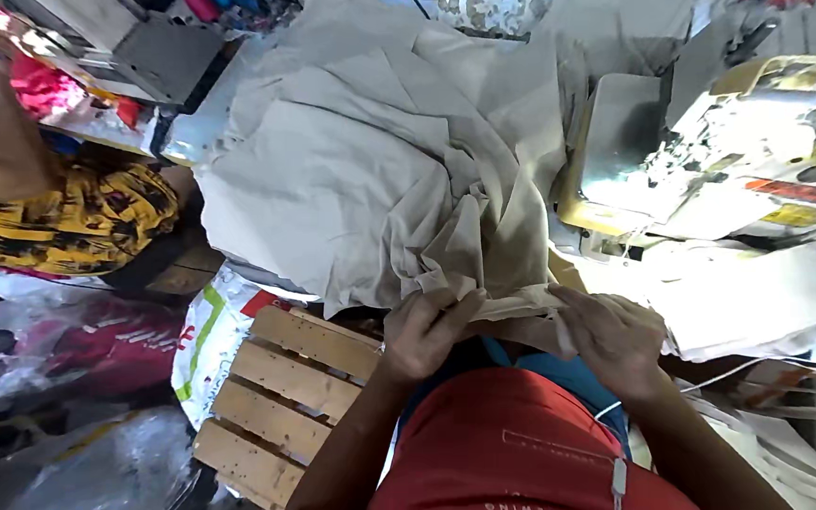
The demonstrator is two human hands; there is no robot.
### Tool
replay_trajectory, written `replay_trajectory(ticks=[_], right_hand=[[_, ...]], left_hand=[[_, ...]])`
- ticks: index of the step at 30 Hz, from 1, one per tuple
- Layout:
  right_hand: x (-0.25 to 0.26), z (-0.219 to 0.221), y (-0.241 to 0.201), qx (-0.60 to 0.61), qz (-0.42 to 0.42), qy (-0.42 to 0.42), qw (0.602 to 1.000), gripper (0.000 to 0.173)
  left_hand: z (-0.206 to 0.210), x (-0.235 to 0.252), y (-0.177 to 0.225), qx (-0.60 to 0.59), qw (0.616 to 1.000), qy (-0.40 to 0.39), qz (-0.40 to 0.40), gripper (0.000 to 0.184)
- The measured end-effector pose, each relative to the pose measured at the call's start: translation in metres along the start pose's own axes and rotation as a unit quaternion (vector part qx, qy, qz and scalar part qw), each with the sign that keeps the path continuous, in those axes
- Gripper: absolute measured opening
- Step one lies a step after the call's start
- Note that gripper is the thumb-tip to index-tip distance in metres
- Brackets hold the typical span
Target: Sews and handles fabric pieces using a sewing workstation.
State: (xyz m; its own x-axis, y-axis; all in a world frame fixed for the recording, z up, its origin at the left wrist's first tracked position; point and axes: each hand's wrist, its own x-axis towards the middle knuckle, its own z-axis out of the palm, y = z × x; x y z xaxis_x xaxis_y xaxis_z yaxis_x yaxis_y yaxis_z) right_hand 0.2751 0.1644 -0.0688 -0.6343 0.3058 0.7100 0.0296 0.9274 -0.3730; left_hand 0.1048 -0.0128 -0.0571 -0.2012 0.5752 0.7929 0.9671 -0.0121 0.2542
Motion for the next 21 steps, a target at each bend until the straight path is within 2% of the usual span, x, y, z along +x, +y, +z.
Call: replay_trajectory(ticks=[5, 13, 21], right_hand=[[0.001, 0.004, 0.002, -0.002, 0.011, -0.023, 1.0, 0.024], [0.002, 0.01, 0.005, 0.006, 0.044, -0.046, 0.998, 0.024], [0.004, 0.014, 0.011, -0.003, 0.044, -0.047, 0.998, 0.026]], left_hand=[[0.005, 0.0, -0.003, -0.03, 0.999, -0.009, -0.031, 0.01], [0.013, -0.002, -0.007, -0.006, 0.997, -0.032, -0.069, 0.014], [0.022, -0.006, -0.008, 0.009, 0.998, -0.012, -0.054, 0.013]])
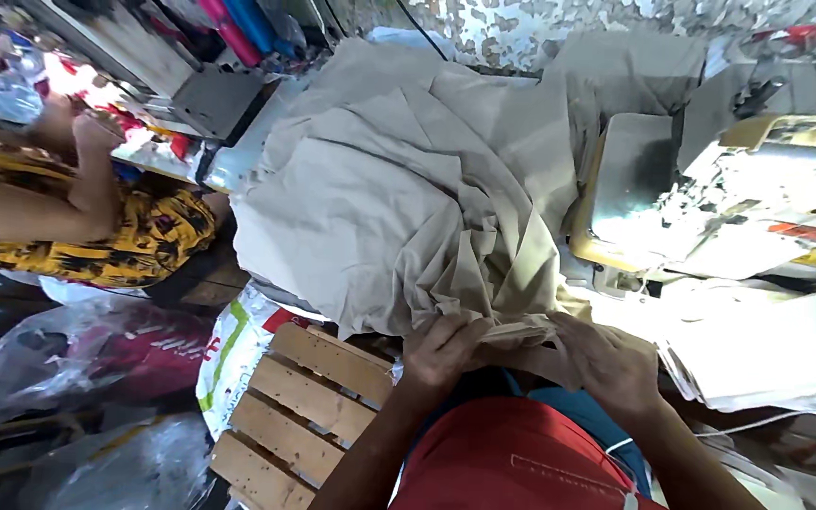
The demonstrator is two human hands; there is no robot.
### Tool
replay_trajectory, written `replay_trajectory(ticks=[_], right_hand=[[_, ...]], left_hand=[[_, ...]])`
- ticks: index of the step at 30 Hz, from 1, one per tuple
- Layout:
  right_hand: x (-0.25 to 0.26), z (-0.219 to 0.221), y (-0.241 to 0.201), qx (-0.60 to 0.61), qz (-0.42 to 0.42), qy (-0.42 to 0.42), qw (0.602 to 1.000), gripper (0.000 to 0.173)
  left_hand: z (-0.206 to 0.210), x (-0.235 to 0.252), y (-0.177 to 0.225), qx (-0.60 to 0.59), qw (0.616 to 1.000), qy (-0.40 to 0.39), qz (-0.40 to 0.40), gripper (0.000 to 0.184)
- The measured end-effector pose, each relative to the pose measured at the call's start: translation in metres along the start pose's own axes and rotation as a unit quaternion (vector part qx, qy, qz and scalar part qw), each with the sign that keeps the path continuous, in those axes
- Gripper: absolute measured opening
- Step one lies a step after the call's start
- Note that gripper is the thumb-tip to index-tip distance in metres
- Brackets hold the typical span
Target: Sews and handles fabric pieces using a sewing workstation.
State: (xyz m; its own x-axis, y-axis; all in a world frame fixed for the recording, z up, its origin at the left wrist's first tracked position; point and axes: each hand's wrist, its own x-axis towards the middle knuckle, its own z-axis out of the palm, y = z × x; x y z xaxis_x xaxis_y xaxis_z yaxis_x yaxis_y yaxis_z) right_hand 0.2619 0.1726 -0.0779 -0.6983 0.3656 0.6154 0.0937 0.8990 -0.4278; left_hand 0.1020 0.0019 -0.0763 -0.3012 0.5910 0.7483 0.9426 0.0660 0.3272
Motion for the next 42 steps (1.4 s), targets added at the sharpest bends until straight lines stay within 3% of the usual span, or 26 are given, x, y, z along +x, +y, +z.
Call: replay_trajectory(ticks=[6, 10, 12, 14, 16, 20, 23, 26, 29, 33, 36, 40, 42], right_hand=[[-0.004, 0.006, 0.005, 0.01, 0.024, -0.021, 0.999, 0.026], [0.002, 0.008, 0.009, 0.025, 0.019, -0.047, 0.998, 0.021], [0.011, 0.005, 0.012, 0.03, 0.015, -0.051, 0.998, 0.021], [0.022, 0.001, 0.015, 0.043, 0.03, -0.021, 0.998, 0.022], [0.029, -0.006, 0.024, 0.097, 0.087, 0.033, 0.991, 0.024], [0.029, -0.02, 0.053, 0.215, 0.264, 0.146, 0.929, 0.02], [0.02, -0.024, 0.069, 0.245, 0.406, 0.181, 0.862, 0.015], [0.005, -0.013, 0.081, 0.301, 0.467, 0.204, 0.806, 0.008], [-0.001, -0.009, 0.083, 0.307, 0.495, 0.213, 0.785, 0.008], [0.004, -0.017, 0.075, 0.313, 0.525, 0.221, 0.76, 0.008], [0.012, -0.023, 0.075, 0.273, 0.527, 0.216, 0.775, 0.03], [0.017, -0.017, 0.092, 0.242, 0.474, 0.178, 0.828, 0.034], [0.021, -0.013, 0.094, 0.26, 0.457, 0.188, 0.83, 0.034]], left_hand=[[0.003, -0.004, -0.002, -0.035, 0.999, -0.018, -0.033, 0.016], [0.004, -0.005, 0.011, -0.133, 0.969, -0.054, -0.203, 0.016], [0.005, 0.007, 0.011, -0.138, 0.959, -0.068, -0.238, 0.021], [0.009, 0.036, 0.009, -0.121, 0.963, -0.074, -0.228, 0.024], [0.02, 0.078, 0.006, -0.098, 0.978, -0.092, -0.16, 0.021], [0.081, 0.174, 0.006, -0.09, 0.98, -0.162, 0.072, 0.014], [0.135, 0.214, 0.008, -0.119, 0.931, -0.311, 0.148, 0.016], [0.174, 0.217, 0.008, -0.118, 0.872, -0.464, 0.106, 0.016], [0.193, 0.211, 0.013, -0.134, 0.854, -0.502, 0.017, 0.016], [0.188, 0.229, 0.034, -0.101, 0.807, -0.574, -0.094, 0.019], [0.188, 0.234, 0.039, -0.072, 0.814, -0.567, -0.105, 0.018], [0.212, 0.219, 0.034, -0.037, 0.875, -0.472, -0.104, 0.023], [0.221, 0.216, 0.033, -0.013, 0.892, -0.44, -0.102, 0.025]])
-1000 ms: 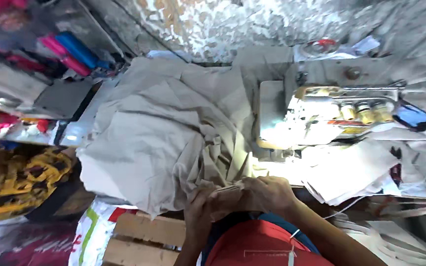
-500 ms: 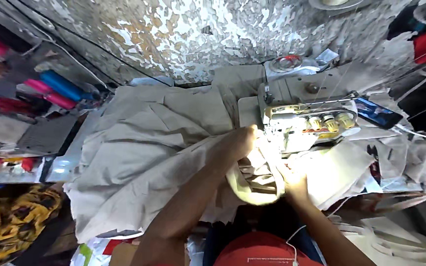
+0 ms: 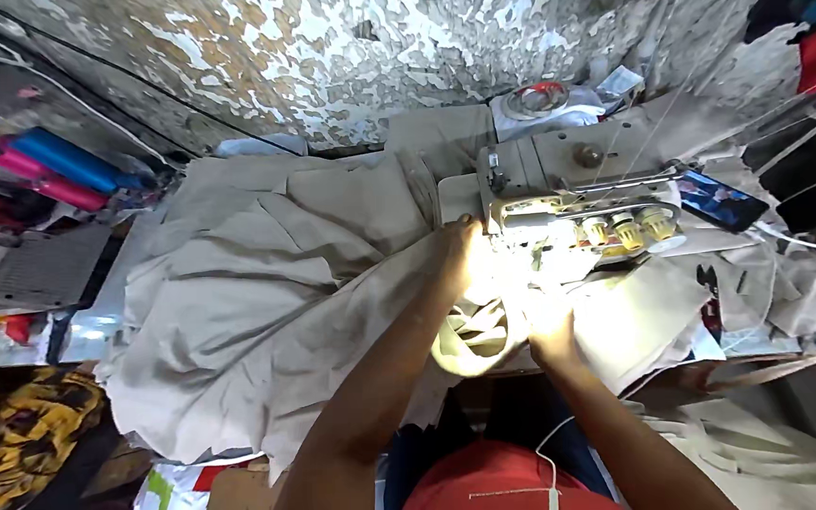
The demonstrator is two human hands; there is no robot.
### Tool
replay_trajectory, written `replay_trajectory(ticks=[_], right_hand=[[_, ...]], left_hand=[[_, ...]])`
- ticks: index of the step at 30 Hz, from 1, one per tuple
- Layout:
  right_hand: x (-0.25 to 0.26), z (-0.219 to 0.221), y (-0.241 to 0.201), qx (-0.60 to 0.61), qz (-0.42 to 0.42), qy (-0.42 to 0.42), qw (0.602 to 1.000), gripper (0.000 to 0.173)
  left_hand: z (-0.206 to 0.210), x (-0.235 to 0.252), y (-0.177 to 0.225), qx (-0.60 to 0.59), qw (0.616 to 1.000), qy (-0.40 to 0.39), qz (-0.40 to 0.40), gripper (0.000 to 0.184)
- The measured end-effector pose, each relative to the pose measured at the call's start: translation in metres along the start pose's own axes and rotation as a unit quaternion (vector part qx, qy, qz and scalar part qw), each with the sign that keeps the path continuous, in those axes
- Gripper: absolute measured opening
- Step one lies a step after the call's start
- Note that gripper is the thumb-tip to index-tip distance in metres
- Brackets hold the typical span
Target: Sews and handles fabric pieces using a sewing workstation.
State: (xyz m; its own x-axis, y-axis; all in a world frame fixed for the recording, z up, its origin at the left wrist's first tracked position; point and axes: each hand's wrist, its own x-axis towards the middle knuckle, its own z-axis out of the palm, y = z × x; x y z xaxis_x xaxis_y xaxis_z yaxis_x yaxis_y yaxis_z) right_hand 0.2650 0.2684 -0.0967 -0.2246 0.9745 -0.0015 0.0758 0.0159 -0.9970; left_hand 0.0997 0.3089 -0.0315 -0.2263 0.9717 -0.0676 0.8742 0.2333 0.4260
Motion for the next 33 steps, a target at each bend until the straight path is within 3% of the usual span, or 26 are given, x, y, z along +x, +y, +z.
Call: replay_trajectory(ticks=[4, 10, 27, 33], right_hand=[[0.001, 0.006, 0.003, 0.009, -0.006, 0.004, 1.0, 0.03], [-0.006, 0.005, 0.006, 0.031, 0.004, -0.001, 1.0, 0.029], [0.003, 0.004, 0.006, -0.04, -0.032, 0.008, 0.999, 0.023], [0.006, 0.005, 0.006, -0.039, -0.04, 0.01, 0.998, 0.028]], left_hand=[[0.018, -0.002, -0.015, -0.002, 0.989, 0.129, 0.076, 0.017], [0.029, 0.01, -0.042, 0.011, 0.959, 0.198, 0.202, 0.013], [0.018, 0.031, -0.043, 0.018, 0.963, 0.185, 0.196, 0.018], [0.005, 0.033, -0.03, 0.105, 0.976, 0.117, 0.148, 0.034]])
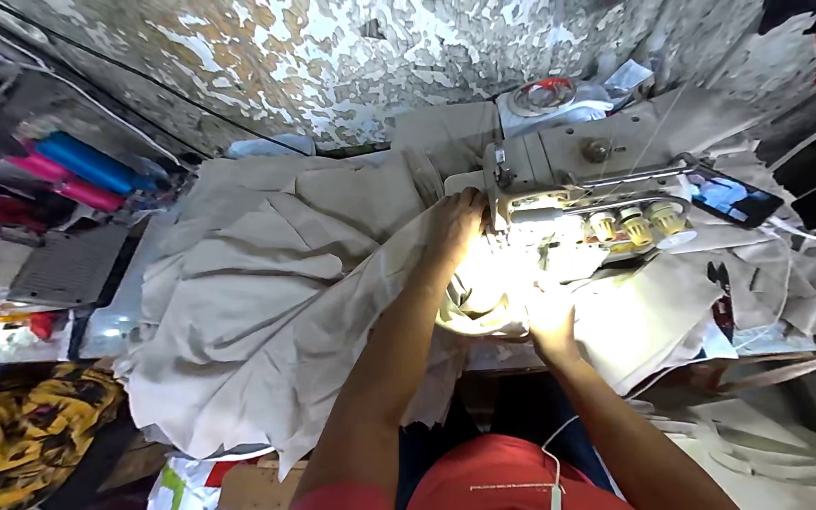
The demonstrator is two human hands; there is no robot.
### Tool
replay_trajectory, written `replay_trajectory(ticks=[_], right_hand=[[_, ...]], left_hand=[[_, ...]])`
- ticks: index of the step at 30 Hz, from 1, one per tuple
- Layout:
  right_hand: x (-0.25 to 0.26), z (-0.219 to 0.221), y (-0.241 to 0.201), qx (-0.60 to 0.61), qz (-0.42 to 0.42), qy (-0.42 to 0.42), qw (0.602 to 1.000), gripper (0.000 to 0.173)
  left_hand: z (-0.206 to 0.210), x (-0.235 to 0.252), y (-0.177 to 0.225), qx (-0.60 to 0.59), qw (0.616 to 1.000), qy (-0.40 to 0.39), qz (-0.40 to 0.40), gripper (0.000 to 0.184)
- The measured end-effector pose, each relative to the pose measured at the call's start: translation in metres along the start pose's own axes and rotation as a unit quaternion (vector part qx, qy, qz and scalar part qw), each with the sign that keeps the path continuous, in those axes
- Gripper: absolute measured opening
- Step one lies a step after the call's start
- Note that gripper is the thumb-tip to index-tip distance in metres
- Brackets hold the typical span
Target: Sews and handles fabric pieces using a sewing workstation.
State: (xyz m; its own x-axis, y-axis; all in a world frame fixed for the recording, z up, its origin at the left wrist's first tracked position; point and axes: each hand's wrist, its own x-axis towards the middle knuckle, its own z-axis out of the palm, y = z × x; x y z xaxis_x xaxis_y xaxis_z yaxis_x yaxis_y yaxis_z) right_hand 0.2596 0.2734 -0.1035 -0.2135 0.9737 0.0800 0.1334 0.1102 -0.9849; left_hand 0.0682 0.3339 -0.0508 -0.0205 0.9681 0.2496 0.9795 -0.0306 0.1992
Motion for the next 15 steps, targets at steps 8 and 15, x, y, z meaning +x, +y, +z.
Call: replay_trajectory(ticks=[8, 15], right_hand=[[-0.001, -0.008, -0.008, -0.076, 0.103, -0.066, 0.99, 0.049], [0.0, -0.002, -0.003, -0.091, 0.037, -0.039, 0.994, 0.032]], left_hand=[[-0.035, -0.097, 0.007, -0.086, 0.994, -0.009, 0.065, 0.03], [-0.035, -0.107, 0.013, -0.129, 0.991, -0.036, 0.018, 0.034]])
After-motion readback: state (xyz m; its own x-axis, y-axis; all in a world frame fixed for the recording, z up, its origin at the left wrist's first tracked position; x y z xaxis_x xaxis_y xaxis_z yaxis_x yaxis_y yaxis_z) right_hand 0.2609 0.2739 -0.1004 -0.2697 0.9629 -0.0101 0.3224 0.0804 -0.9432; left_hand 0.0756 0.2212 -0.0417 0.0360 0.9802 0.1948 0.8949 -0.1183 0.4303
